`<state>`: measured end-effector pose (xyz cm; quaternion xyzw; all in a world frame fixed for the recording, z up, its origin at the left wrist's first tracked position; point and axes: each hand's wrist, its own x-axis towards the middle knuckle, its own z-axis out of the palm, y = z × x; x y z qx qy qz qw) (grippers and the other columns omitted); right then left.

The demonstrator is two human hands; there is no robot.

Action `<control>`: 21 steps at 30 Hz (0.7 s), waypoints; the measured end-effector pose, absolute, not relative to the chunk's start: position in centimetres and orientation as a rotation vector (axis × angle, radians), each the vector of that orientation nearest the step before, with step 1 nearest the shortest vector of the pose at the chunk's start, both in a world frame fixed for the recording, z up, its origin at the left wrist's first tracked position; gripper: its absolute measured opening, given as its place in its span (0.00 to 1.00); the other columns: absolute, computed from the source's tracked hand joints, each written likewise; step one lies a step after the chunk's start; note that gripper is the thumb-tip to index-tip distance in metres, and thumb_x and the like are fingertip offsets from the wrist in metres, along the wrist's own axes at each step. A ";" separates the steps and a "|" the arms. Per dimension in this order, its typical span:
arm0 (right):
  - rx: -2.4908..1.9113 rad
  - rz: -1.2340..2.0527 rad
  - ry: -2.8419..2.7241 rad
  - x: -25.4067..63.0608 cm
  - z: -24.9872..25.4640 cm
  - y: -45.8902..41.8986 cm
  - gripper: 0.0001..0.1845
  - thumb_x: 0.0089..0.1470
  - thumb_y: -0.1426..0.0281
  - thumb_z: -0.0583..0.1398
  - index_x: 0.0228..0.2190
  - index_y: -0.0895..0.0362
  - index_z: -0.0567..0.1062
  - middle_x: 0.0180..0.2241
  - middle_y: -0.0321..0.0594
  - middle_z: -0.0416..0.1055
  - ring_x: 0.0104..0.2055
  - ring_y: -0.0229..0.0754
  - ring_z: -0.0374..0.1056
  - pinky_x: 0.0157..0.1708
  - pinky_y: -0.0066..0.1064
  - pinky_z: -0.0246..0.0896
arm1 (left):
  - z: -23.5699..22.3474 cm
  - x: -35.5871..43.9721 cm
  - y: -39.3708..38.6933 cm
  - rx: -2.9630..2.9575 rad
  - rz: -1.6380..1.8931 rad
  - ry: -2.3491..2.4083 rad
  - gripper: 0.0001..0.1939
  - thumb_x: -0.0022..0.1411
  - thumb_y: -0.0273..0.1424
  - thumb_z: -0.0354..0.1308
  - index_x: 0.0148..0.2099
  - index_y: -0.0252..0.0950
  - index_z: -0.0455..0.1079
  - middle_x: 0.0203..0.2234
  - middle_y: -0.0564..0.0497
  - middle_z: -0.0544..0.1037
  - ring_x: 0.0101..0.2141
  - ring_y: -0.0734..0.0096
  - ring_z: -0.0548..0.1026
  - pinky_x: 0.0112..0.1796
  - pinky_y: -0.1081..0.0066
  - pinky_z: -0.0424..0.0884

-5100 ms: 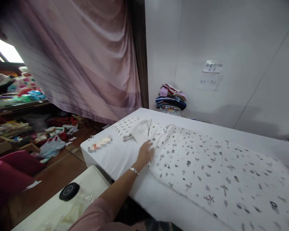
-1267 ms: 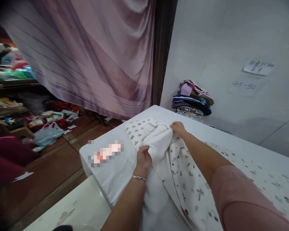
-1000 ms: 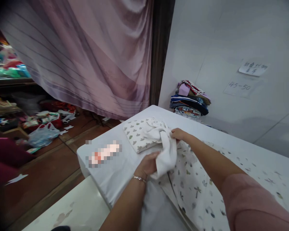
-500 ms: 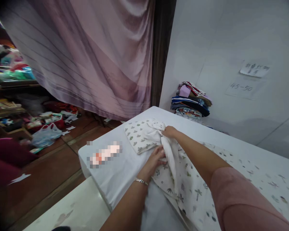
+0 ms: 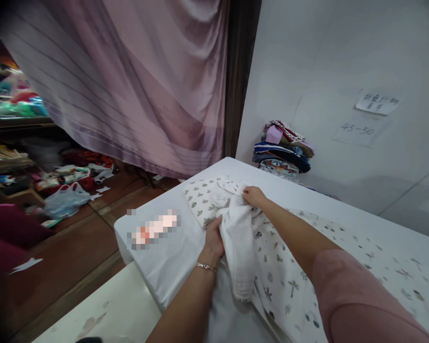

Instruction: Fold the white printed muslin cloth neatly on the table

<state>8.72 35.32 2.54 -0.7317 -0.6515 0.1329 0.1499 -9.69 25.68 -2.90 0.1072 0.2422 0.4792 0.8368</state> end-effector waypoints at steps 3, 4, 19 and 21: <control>-2.190 0.310 -1.891 8.3 1.8 35.3 0.15 0.51 0.63 0.61 0.39 0.58 0.77 0.46 0.49 0.72 0.49 0.48 0.66 0.45 0.33 0.60 | -2.9 -9.9 25.6 0.221 1.016 0.474 0.18 0.45 0.36 0.62 0.39 0.33 0.75 0.35 0.44 0.80 0.44 0.51 0.76 0.50 0.55 0.68; -2.220 0.291 -1.876 8.0 1.4 35.3 0.16 0.50 0.63 0.61 0.39 0.58 0.77 0.47 0.50 0.71 0.49 0.49 0.66 0.45 0.33 0.60 | -2.9 -9.9 25.5 0.227 1.035 0.474 0.19 0.45 0.37 0.62 0.39 0.33 0.75 0.35 0.44 0.80 0.44 0.50 0.76 0.50 0.55 0.68; -2.028 0.311 -1.299 13.6 7.1 40.4 0.19 0.58 0.73 0.49 0.50 0.63 0.67 0.38 0.49 0.73 0.27 0.35 0.69 0.26 0.26 0.66 | -2.9 -12.3 26.8 0.151 1.102 0.474 0.20 0.50 0.39 0.59 0.43 0.34 0.75 0.37 0.45 0.80 0.50 0.49 0.72 0.53 0.55 0.66; -2.034 0.324 -1.301 14.0 6.1 38.9 0.18 0.57 0.72 0.50 0.48 0.63 0.69 0.38 0.49 0.73 0.28 0.36 0.69 0.25 0.26 0.65 | -3.2 -12.8 27.1 0.147 1.124 0.425 0.20 0.50 0.40 0.59 0.43 0.34 0.75 0.37 0.45 0.80 0.50 0.51 0.72 0.54 0.57 0.66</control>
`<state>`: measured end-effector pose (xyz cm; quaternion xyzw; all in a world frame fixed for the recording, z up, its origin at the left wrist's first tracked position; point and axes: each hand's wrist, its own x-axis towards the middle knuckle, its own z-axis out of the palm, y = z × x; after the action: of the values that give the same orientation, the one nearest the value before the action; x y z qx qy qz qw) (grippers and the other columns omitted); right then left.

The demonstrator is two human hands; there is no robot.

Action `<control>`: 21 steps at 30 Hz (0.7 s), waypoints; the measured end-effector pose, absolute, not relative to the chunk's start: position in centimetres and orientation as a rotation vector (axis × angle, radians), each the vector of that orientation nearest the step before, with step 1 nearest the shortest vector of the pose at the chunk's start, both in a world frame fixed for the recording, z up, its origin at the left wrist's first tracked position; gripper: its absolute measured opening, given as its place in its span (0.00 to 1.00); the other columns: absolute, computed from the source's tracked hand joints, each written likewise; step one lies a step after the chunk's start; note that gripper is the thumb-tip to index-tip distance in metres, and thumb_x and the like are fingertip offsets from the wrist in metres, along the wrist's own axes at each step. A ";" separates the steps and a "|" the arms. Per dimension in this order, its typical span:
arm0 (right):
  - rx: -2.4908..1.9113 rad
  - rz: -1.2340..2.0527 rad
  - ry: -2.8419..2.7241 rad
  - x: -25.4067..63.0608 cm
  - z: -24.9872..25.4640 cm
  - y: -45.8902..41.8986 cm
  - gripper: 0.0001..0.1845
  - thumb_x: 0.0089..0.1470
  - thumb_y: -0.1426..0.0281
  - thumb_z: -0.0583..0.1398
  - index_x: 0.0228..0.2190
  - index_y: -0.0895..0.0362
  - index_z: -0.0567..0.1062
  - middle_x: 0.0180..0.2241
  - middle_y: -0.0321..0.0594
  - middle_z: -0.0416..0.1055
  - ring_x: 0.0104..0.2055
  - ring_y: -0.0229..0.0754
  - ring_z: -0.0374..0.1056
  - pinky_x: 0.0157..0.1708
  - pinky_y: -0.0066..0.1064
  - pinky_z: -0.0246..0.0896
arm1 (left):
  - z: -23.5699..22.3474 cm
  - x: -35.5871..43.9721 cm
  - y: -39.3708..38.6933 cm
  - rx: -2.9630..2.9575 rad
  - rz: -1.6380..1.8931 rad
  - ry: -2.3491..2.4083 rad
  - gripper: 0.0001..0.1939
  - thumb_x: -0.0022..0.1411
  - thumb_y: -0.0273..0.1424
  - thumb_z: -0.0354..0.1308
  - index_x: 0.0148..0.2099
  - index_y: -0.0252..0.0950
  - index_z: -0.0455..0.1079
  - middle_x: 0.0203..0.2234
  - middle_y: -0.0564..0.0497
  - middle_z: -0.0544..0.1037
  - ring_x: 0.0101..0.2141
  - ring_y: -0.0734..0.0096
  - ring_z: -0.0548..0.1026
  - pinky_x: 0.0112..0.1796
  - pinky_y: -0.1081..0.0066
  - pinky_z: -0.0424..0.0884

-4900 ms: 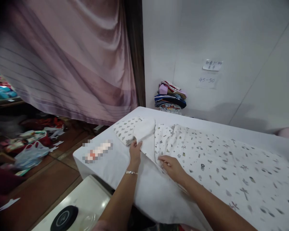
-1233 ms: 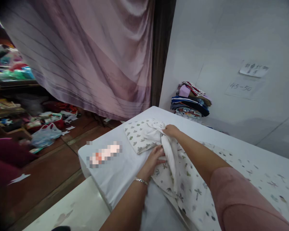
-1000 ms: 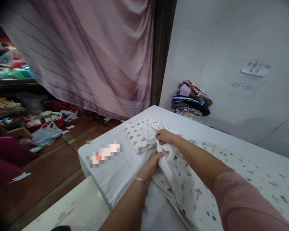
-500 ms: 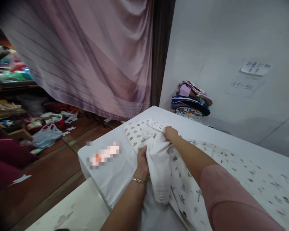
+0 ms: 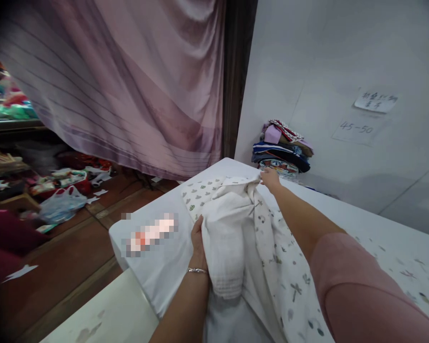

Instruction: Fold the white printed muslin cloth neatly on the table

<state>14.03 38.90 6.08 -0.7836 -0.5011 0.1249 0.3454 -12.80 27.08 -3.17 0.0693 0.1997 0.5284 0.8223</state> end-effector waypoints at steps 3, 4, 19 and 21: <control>-2.060 0.333 -1.372 13.9 4.2 36.3 0.14 0.55 0.71 0.51 0.39 0.62 0.73 0.32 0.44 0.74 0.30 0.38 0.69 0.27 0.26 0.64 | -3.4 -13.5 27.3 0.161 1.179 0.374 0.17 0.52 0.39 0.59 0.42 0.35 0.75 0.37 0.47 0.80 0.49 0.54 0.73 0.53 0.60 0.66; -2.069 0.340 -1.413 13.7 3.6 35.6 0.13 0.54 0.70 0.52 0.37 0.61 0.74 0.30 0.42 0.74 0.30 0.38 0.69 0.28 0.26 0.64 | -3.4 -13.6 27.4 0.159 1.197 0.371 0.16 0.52 0.39 0.59 0.41 0.36 0.76 0.37 0.47 0.80 0.48 0.55 0.74 0.53 0.61 0.67; -2.139 0.432 -1.358 13.0 1.1 35.6 0.06 0.42 0.70 0.63 0.19 0.58 0.73 0.34 0.47 0.75 0.48 0.51 0.66 0.45 0.36 0.58 | -3.3 -13.5 27.4 0.088 1.208 0.400 0.12 0.55 0.36 0.58 0.38 0.34 0.76 0.32 0.49 0.81 0.41 0.59 0.78 0.50 0.63 0.69; -2.025 0.464 -1.231 14.6 2.2 36.1 0.05 0.44 0.69 0.63 0.22 0.57 0.74 0.32 0.44 0.75 0.46 0.48 0.67 0.44 0.34 0.59 | -3.6 -13.5 27.5 0.079 1.208 0.371 0.13 0.56 0.35 0.58 0.40 0.34 0.76 0.34 0.48 0.81 0.42 0.59 0.77 0.51 0.63 0.69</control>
<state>14.63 36.13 2.20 -0.7839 -0.4765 0.1797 0.3552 -13.52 27.46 -3.57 0.0369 0.1736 0.5645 0.8061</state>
